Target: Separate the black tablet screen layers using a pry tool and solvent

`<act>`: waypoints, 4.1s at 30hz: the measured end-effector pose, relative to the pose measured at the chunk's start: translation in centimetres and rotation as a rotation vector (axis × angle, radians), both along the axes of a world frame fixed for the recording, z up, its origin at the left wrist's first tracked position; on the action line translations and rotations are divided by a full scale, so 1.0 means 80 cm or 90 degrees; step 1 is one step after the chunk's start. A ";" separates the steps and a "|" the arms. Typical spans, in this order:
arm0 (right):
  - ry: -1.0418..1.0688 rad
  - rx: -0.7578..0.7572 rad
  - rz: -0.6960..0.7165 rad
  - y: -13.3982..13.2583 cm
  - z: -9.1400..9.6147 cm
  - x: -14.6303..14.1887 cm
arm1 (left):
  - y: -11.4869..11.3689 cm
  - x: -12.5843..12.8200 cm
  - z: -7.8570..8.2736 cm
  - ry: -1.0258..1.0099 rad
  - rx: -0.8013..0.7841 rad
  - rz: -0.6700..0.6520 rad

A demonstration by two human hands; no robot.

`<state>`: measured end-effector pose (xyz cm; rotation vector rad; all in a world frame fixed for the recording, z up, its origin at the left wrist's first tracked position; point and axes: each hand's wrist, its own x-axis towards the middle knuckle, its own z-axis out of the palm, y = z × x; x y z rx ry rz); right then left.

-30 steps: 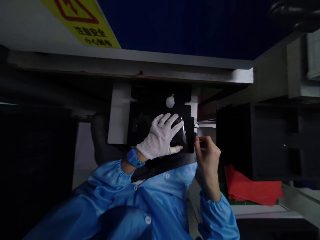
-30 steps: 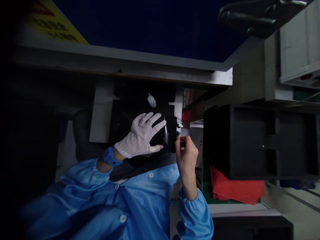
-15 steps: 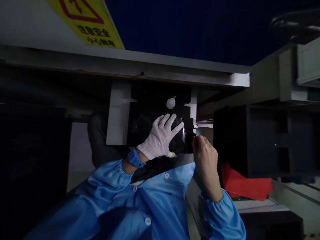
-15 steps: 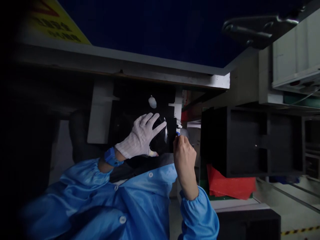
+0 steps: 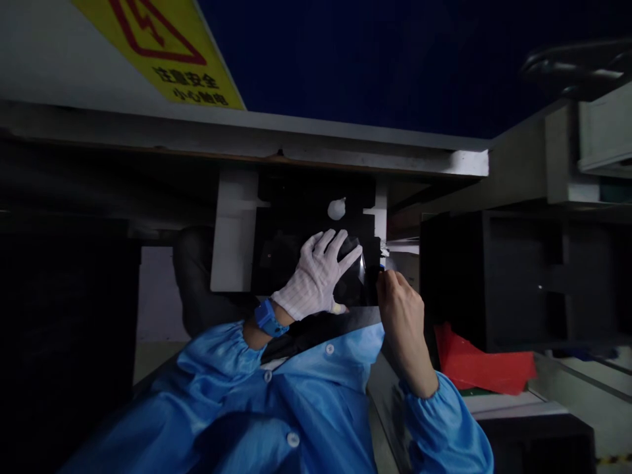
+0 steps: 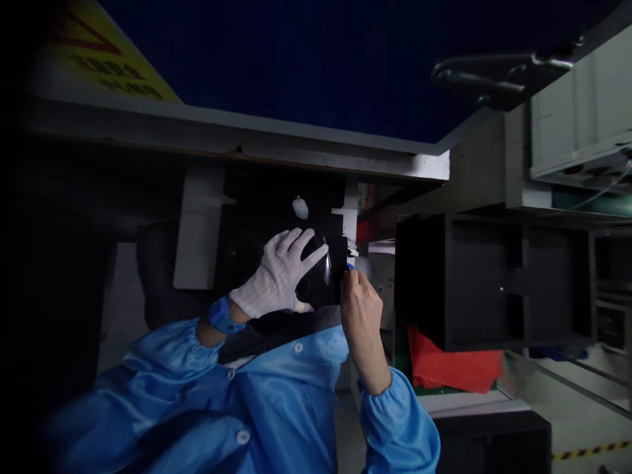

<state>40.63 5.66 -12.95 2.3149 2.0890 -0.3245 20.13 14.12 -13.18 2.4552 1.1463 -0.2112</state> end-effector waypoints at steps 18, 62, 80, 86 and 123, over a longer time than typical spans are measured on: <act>0.000 -0.029 -0.021 0.001 0.000 -0.007 | -0.001 0.001 0.000 -0.004 -0.005 0.002; 0.225 0.031 -0.058 0.004 -0.012 0.020 | -0.005 0.000 -0.004 -0.016 0.037 0.002; 0.102 0.039 -0.084 -0.005 -0.015 -0.010 | -0.003 0.001 -0.003 -0.001 0.019 -0.002; 0.190 0.067 -0.085 -0.002 -0.013 0.005 | -0.001 0.002 0.002 0.005 0.008 0.005; 0.198 0.165 -0.090 -0.008 -0.030 -0.002 | -0.006 -0.002 -0.008 -0.025 0.046 -0.003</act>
